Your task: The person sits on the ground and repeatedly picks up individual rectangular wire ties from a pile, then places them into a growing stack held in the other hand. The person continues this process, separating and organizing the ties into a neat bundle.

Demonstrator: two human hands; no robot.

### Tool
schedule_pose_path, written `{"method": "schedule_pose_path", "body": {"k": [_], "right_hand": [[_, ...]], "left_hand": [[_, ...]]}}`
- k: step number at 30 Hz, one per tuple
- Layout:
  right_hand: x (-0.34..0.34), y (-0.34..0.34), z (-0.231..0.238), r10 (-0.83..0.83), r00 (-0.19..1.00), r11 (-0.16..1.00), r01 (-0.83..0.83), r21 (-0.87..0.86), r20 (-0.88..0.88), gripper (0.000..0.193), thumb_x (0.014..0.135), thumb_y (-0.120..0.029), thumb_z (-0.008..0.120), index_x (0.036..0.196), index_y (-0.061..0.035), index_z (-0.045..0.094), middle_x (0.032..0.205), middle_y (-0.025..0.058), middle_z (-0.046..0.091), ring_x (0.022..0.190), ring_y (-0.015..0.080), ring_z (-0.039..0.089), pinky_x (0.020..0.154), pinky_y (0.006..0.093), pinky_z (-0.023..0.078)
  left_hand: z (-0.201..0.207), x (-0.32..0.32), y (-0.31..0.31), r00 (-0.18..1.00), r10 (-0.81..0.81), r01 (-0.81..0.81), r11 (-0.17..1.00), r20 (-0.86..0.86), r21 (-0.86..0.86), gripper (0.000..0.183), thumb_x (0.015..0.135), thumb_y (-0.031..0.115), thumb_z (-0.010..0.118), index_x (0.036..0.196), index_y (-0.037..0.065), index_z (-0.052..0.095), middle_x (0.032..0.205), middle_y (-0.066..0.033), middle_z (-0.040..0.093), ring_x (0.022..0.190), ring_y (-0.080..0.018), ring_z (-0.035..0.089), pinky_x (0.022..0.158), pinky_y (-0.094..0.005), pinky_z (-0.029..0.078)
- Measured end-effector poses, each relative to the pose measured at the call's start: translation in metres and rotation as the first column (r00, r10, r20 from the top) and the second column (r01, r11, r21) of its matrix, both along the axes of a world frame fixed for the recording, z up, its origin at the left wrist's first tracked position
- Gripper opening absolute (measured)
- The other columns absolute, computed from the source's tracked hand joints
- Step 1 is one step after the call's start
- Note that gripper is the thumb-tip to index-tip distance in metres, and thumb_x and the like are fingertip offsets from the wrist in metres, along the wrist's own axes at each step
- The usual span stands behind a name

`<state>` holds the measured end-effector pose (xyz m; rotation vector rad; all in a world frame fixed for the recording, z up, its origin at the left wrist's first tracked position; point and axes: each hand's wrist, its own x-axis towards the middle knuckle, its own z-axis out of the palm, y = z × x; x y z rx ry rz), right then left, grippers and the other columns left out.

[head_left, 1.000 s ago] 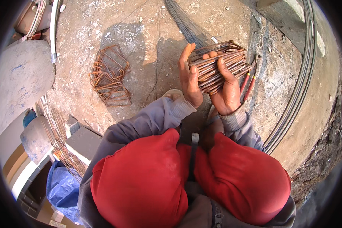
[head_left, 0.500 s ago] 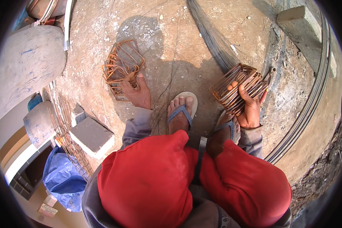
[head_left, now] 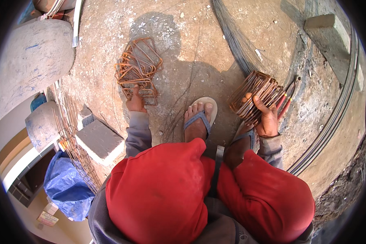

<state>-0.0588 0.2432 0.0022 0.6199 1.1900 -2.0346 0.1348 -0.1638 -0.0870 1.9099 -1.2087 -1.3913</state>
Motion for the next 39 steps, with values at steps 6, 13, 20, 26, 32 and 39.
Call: {"method": "schedule_pose_path", "body": {"k": [6,13,20,26,32,39], "right_hand": [[0.011,0.004,-0.013,-0.008,1.0,1.0,0.008,0.005,0.021,0.021,0.091,-0.007,0.063,0.108,0.0038,0.06,0.097,0.0147,0.07,0.087,0.025,0.07,0.071,0.0401,0.061],[0.009,0.008,-0.019,-0.008,1.0,1.0,0.008,-0.001,0.029,0.022,0.091,-0.007,0.063,0.11,0.0035,0.059,0.096,0.0145,0.069,0.085,0.025,0.07,0.071,0.04,0.061],[0.009,0.009,-0.017,-0.023,0.999,1.0,0.023,-0.012,0.041,0.022,0.091,-0.006,0.063,0.11,0.004,0.059,0.097,0.0148,0.07,0.086,0.0248,0.07,0.069,0.0401,0.062],[0.01,0.006,-0.018,-0.023,0.999,1.0,0.023,-0.019,0.029,0.023,0.09,-0.006,0.064,0.11,0.0046,0.059,0.097,0.0144,0.07,0.084,0.0242,0.07,0.069,0.0391,0.062],[0.007,0.007,-0.014,-0.017,0.998,1.0,0.015,0.026,0.062,0.022,0.09,-0.007,0.064,0.109,0.004,0.059,0.095,0.0137,0.07,0.083,0.0234,0.07,0.07,0.0381,0.061],[0.007,0.003,-0.016,0.0,0.999,1.0,0.001,-0.014,0.052,0.021,0.092,-0.005,0.062,0.111,0.0038,0.058,0.097,0.0146,0.069,0.085,0.0247,0.069,0.071,0.0405,0.061]], "left_hand": [[0.009,0.001,-0.008,0.982,-0.134,0.138,0.99,-0.136,0.021,0.018,0.086,0.008,0.064,0.102,0.0,0.061,0.086,-0.0051,0.061,0.064,-0.0152,0.056,0.052,-0.0258,0.046],[0.039,0.018,-0.01,0.973,-0.062,0.074,0.996,-0.221,0.042,0.013,0.093,0.009,0.057,0.105,0.003,0.055,0.093,-0.0071,0.06,0.077,-0.0167,0.059,0.072,-0.0341,0.056],[0.11,0.02,-0.029,0.966,-0.254,0.201,0.843,-0.04,-0.498,0.012,0.097,0.012,0.057,0.1,0.001,0.052,0.083,-0.0054,0.056,0.067,-0.0123,0.054,0.062,-0.0302,0.053],[0.15,-0.019,-0.024,0.887,-0.457,0.342,0.737,-0.059,-0.583,0.016,0.099,0.018,0.056,0.101,0.003,0.054,0.079,-0.0028,0.057,0.065,-0.0107,0.053,0.057,-0.0264,0.048],[0.15,0.004,-0.04,0.948,-0.318,0.263,0.797,-0.008,-0.544,0.014,0.099,0.019,0.055,0.098,0.007,0.062,0.069,0.0012,0.055,0.052,-0.0041,0.041,0.044,-0.0207,0.03],[0.312,-0.031,-0.023,0.892,-0.436,0.344,0.492,0.115,-0.8,0.015,0.1,0.017,0.053,0.107,0.004,0.058,0.077,0.0012,0.054,0.052,-0.002,0.035,0.044,-0.018,0.027]]}}
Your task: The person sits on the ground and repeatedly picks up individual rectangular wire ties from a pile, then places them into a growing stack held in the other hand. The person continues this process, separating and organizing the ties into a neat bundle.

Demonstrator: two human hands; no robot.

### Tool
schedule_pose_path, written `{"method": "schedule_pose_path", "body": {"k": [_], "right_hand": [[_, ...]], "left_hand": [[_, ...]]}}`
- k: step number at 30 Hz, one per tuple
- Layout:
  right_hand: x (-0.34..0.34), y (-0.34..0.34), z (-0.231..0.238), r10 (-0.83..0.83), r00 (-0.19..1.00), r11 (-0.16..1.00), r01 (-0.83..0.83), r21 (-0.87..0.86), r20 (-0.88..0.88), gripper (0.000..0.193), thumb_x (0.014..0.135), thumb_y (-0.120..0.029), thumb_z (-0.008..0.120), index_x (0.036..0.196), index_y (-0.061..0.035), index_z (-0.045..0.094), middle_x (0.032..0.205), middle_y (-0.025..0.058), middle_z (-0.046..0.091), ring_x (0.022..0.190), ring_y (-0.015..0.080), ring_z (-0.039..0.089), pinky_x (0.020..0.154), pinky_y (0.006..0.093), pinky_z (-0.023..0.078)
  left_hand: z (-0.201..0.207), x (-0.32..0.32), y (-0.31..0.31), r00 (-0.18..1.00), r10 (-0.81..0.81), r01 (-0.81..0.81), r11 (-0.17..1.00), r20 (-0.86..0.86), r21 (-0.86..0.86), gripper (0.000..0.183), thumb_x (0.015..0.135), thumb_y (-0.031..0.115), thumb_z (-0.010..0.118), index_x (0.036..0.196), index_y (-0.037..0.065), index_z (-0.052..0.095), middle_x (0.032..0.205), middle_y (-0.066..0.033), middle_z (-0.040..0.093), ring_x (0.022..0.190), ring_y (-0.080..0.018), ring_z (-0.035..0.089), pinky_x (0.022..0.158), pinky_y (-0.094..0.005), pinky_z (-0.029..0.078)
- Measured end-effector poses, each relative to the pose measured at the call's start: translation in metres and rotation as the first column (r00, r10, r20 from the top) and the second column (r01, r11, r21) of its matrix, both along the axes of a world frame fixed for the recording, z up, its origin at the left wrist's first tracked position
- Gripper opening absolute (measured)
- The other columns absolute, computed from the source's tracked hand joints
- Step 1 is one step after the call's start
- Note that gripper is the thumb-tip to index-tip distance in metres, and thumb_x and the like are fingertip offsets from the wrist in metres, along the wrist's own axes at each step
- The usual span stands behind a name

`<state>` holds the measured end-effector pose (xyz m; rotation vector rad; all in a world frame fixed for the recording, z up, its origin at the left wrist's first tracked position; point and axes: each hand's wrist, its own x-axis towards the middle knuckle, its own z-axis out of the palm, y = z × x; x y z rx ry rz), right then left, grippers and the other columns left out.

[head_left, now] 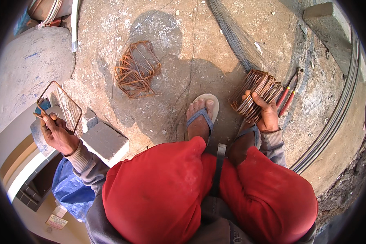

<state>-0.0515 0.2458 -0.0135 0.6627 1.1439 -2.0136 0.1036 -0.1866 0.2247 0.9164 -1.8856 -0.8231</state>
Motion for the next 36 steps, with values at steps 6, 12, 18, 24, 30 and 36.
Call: {"method": "schedule_pose_path", "body": {"k": [6,12,18,24,30,36], "right_hand": [[0.002,0.004,-0.003,-0.036,0.999,0.999,0.036,0.009,-0.017,0.02,0.092,-0.004,0.061,0.11,0.0038,0.058,0.095,0.0139,0.069,0.086,0.0241,0.069,0.072,0.0405,0.061],[0.001,0.005,-0.003,-0.007,1.0,1.0,0.007,0.006,0.002,0.018,0.091,-0.005,0.062,0.107,0.0046,0.061,0.093,0.0132,0.07,0.08,0.0223,0.07,0.068,0.0396,0.062],[-0.002,0.009,0.0,0.025,0.999,1.0,-0.025,0.008,0.021,0.02,0.09,-0.005,0.065,0.107,0.0045,0.061,0.095,0.0138,0.07,0.081,0.022,0.07,0.068,0.038,0.061],[-0.002,0.009,-0.002,0.004,1.0,1.0,-0.004,0.01,0.025,0.024,0.089,-0.005,0.065,0.11,0.0046,0.059,0.095,0.0143,0.07,0.081,0.0228,0.07,0.068,0.0378,0.061],[0.0,0.017,-0.004,-0.007,0.999,1.0,0.006,0.016,0.051,0.022,0.091,-0.007,0.062,0.11,0.0049,0.061,0.095,0.0134,0.07,0.082,0.0227,0.07,0.07,0.0368,0.061],[-0.001,0.033,-0.011,0.001,0.998,1.0,-0.001,-0.007,0.066,0.021,0.091,-0.007,0.063,0.109,0.0039,0.061,0.096,0.013,0.07,0.083,0.0238,0.071,0.071,0.0371,0.061]], "left_hand": [[-0.074,-0.06,0.065,0.923,-0.342,0.375,0.694,-0.177,0.614,0.021,0.1,0.019,0.053,0.112,0.002,0.06,0.087,-0.0033,0.062,0.064,-0.006,0.048,0.056,-0.0182,0.039],[-0.151,-0.106,0.132,0.868,-0.413,0.329,0.06,-0.277,0.942,0.025,0.099,0.018,0.056,0.118,0.003,0.06,0.096,-0.0058,0.066,0.079,-0.0117,0.063,0.07,-0.0239,0.054],[-0.195,-0.133,0.2,0.709,-0.666,0.26,-0.06,-0.232,0.964,0.024,0.094,0.014,0.063,0.114,0.002,0.06,0.098,-0.0048,0.064,0.087,-0.0149,0.064,0.074,-0.0275,0.055],[-0.221,-0.141,0.233,0.661,-0.719,0.32,0.012,-0.214,0.947,0.022,0.093,0.013,0.065,0.111,0.001,0.061,0.094,-0.0041,0.063,0.081,-0.0129,0.064,0.07,-0.0275,0.055],[-0.233,-0.145,0.234,0.696,-0.7,0.415,0.207,-0.163,0.886,0.024,0.092,0.011,0.066,0.111,-0.002,0.061,0.093,-0.0035,0.064,0.078,-0.0098,0.061,0.067,-0.025,0.053],[-0.228,-0.14,0.206,0.718,-0.696,0.454,0.448,-0.018,0.77,0.028,0.088,0.007,0.07,0.112,-0.004,0.061,0.091,-0.005,0.065,0.075,-0.0087,0.059,0.067,-0.0242,0.052]]}}
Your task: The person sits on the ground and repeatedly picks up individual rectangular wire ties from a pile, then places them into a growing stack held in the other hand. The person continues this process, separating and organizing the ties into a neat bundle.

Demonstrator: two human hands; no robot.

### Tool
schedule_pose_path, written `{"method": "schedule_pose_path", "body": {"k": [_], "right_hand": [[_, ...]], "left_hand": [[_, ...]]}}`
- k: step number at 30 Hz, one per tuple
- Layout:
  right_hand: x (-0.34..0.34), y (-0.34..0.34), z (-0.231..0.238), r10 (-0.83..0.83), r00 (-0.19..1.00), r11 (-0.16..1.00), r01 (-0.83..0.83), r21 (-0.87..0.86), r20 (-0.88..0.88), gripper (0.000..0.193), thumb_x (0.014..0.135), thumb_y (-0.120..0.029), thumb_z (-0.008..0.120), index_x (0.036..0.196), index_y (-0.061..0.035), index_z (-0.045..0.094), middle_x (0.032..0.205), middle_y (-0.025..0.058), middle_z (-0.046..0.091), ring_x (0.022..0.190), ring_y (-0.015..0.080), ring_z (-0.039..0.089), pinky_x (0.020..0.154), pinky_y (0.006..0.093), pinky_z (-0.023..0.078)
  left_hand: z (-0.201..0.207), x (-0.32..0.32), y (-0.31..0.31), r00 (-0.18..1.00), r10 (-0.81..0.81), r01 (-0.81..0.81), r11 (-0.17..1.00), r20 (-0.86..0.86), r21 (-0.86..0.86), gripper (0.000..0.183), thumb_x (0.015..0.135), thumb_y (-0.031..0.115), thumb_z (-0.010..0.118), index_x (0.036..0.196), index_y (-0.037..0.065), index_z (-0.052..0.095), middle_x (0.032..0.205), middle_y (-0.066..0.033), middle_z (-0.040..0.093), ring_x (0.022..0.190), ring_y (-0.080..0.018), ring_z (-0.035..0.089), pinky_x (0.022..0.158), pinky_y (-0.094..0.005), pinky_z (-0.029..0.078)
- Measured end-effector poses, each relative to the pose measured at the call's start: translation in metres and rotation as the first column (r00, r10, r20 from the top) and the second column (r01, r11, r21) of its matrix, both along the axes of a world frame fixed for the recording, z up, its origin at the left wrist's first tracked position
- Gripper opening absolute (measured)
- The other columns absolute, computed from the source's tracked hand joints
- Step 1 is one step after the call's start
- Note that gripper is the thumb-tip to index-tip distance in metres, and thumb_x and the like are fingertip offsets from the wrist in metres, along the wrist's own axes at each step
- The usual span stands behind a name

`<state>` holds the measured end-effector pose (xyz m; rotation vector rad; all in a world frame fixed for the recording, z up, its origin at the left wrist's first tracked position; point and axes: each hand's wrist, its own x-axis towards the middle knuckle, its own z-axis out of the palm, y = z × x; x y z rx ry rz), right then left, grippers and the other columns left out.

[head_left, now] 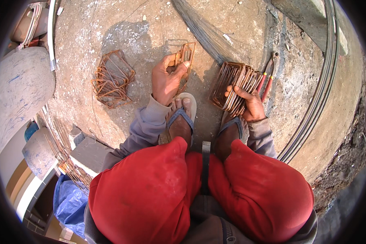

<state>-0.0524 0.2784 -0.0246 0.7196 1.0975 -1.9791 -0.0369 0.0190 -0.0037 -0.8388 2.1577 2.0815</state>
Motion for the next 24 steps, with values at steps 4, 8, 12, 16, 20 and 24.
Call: {"method": "schedule_pose_path", "body": {"k": [4,8,12,16,20,24], "right_hand": [[0.0,-0.001,-0.001,-0.016,1.0,1.0,0.016,-0.019,0.008,0.025,0.089,-0.003,0.065,0.111,0.0052,0.058,0.095,0.0168,0.069,0.083,0.0269,0.071,0.069,0.0392,0.061],[-0.001,-0.004,0.001,-0.01,1.0,1.0,0.01,-0.004,-0.004,0.024,0.088,-0.002,0.065,0.11,0.0057,0.059,0.095,0.0171,0.07,0.083,0.0267,0.071,0.069,0.0386,0.061],[-0.001,-0.003,-0.002,-0.005,1.0,1.0,0.005,-0.002,-0.016,0.023,0.088,-0.002,0.065,0.108,0.0058,0.059,0.095,0.0173,0.07,0.083,0.0266,0.071,0.069,0.038,0.061],[-0.002,-0.005,0.002,-0.004,1.0,1.0,0.004,0.016,-0.006,0.023,0.088,-0.002,0.065,0.109,0.0057,0.059,0.095,0.017,0.07,0.083,0.0265,0.07,0.069,0.0383,0.061],[-0.002,-0.004,0.004,-0.006,1.0,1.0,0.006,0.001,-0.005,0.022,0.088,-0.002,0.064,0.109,0.0059,0.06,0.095,0.0167,0.07,0.082,0.0261,0.07,0.07,0.0381,0.061],[-0.003,-0.004,0.004,0.017,0.999,1.0,-0.017,-0.001,-0.047,0.023,0.089,-0.003,0.064,0.109,0.007,0.061,0.097,0.0164,0.07,0.083,0.0255,0.07,0.072,0.0375,0.06]], "left_hand": [[-0.006,0.004,-0.001,0.996,-0.043,0.034,0.993,-0.077,-0.11,0.026,0.086,0.006,0.072,0.108,-0.004,0.063,0.089,-0.0059,0.067,0.075,-0.0084,0.06,0.065,-0.0228,0.05],[-0.001,0.004,0.012,0.995,-0.026,0.031,0.998,-0.093,0.052,0.027,0.085,0.004,0.072,0.108,-0.005,0.062,0.087,-0.0076,0.069,0.076,-0.0086,0.061,0.065,-0.0225,0.05],[0.006,0.0,0.018,0.999,-0.049,0.048,0.985,0.002,0.167,0.036,0.087,0.002,0.069,0.12,-0.003,0.055,0.094,-0.0097,0.066,0.079,-0.0111,0.063,0.069,-0.0237,0.052],[-0.005,-0.003,0.019,0.991,-0.101,0.095,0.993,-0.091,-0.072,0.034,0.089,0.002,0.065,0.12,-0.002,0.052,0.1,-0.0117,0.063,0.083,-0.0165,0.064,0.071,-0.027,0.051],[-0.015,-0.009,0.007,0.946,-0.314,0.152,0.633,-0.073,-0.759,0.037,0.088,0.007,0.063,0.123,0.002,0.052,0.105,-0.0163,0.058,0.087,-0.029,0.063,0.075,-0.0366,0.05],[-0.035,-0.013,-0.01,0.958,-0.279,0.233,0.615,0.068,-0.753,0.035,0.086,0.011,0.063,0.121,0.006,0.057,0.105,-0.0184,0.054,0.093,-0.036,0.058,0.082,-0.0435,0.047]]}}
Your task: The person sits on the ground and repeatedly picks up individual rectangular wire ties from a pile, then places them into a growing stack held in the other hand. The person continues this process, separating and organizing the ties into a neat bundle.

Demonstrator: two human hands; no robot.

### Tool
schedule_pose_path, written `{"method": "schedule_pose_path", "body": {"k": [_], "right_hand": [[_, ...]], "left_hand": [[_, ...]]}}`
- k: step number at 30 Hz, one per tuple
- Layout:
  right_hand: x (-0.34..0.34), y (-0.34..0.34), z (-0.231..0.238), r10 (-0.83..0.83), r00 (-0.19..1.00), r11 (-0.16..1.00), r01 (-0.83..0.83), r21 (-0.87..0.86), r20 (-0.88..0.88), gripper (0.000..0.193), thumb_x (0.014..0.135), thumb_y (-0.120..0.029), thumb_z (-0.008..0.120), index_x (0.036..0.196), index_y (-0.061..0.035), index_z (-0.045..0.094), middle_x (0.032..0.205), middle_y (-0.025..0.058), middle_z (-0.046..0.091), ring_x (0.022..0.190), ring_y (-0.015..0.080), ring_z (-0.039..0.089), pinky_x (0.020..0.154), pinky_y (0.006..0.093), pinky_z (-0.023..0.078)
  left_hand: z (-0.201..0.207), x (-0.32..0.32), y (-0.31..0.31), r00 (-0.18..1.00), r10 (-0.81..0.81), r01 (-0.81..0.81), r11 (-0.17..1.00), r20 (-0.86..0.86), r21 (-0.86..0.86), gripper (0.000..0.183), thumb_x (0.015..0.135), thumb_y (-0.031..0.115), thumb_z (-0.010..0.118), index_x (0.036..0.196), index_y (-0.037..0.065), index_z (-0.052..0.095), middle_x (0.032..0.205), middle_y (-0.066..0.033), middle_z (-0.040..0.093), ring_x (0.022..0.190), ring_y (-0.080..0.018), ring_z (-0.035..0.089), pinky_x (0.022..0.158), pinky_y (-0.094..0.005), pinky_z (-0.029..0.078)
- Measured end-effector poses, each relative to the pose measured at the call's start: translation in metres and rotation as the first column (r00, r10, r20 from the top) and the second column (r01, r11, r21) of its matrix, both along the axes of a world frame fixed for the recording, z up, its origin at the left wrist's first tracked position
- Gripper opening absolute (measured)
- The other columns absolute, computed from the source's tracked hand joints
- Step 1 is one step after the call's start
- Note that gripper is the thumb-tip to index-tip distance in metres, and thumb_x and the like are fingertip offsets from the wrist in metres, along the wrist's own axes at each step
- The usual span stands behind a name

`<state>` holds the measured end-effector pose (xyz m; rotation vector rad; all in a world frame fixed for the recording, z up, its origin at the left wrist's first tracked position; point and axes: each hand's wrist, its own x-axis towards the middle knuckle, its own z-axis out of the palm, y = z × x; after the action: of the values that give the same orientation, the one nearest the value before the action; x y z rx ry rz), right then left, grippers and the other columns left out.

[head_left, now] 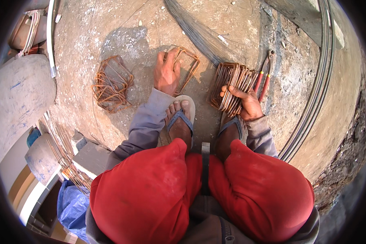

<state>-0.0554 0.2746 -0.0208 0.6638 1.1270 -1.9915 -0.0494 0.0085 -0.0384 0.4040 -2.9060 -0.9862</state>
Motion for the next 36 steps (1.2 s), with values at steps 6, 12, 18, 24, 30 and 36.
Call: {"method": "schedule_pose_path", "body": {"k": [6,12,18,24,30,36], "right_hand": [[-0.002,-0.003,0.003,-0.019,0.999,1.0,0.019,0.011,0.041,0.023,0.086,0.002,0.064,0.109,0.0048,0.059,0.093,0.017,0.07,0.08,0.0263,0.07,0.07,0.0372,0.06],[0.001,0.0,0.0,-0.004,1.0,1.0,0.003,0.019,0.015,0.023,0.089,-0.004,0.064,0.109,0.0073,0.062,0.096,0.0169,0.07,0.083,0.0263,0.07,0.073,0.038,0.06],[0.0,-0.001,0.001,-0.001,0.999,1.0,0.001,0.016,0.044,0.024,0.087,-0.002,0.066,0.109,0.0053,0.06,0.094,0.0157,0.07,0.081,0.0251,0.07,0.071,0.0371,0.06],[0.001,-0.004,0.003,-0.085,0.996,0.996,0.085,0.036,0.001,0.028,0.086,-0.002,0.067,0.113,0.0023,0.06,0.097,0.0118,0.07,0.085,0.0213,0.069,0.075,0.0338,0.058],[0.004,0.001,-0.004,-0.057,0.998,0.997,0.059,0.053,-0.031,0.029,0.083,0.001,0.07,0.111,0.0004,0.062,0.1,0.0102,0.069,0.088,0.0197,0.068,0.077,0.032,0.056],[0.002,-0.004,0.0,-0.053,0.998,0.995,0.055,0.082,-0.032,0.033,0.077,0.004,0.074,0.108,0.0014,0.063,0.098,0.0108,0.07,0.084,0.0202,0.069,0.074,0.033,0.057]], "left_hand": [[-0.011,-0.007,-0.011,0.937,-0.209,0.108,0.935,-0.28,-0.337,0.027,0.085,0.006,0.061,0.112,0.004,0.063,0.102,-0.0153,0.057,0.087,-0.0352,0.058,0.078,-0.0428,0.048],[0.031,-0.016,0.003,0.992,-0.112,0.128,0.932,-0.066,0.34,0.023,0.081,0.0,0.061,0.102,0.007,0.068,0.096,-0.0086,0.067,0.101,-0.0284,0.06,0.093,-0.0406,0.041],[0.047,-0.021,0.009,0.715,-0.65,0.662,0.748,-0.257,-0.046,0.022,0.077,0.004,0.067,0.095,0.015,0.071,0.101,-0.0012,0.068,0.112,-0.0221,0.057,0.101,-0.0419,0.039],[0.038,-0.004,0.048,0.516,-0.77,0.804,0.587,-0.374,-0.099,0.024,0.072,0.009,0.072,0.094,0.018,0.07,0.123,-0.0027,0.059,0.124,-0.0278,0.049,0.103,-0.044,0.041],[0.004,0.021,0.063,0.594,-0.688,0.801,0.554,-0.416,0.227,0.02,0.075,0.0,0.069,0.093,0.009,0.065,0.135,-0.0116,0.049,0.125,-0.0339,0.048,0.099,-0.0432,0.047],[0.001,0.032,0.064,0.688,-0.619,0.725,0.608,-0.379,0.322,0.025,0.081,-0.007,0.059,0.099,0.008,0.067,0.129,-0.016,0.052,0.122,-0.035,0.052,0.099,-0.0417,0.047]]}}
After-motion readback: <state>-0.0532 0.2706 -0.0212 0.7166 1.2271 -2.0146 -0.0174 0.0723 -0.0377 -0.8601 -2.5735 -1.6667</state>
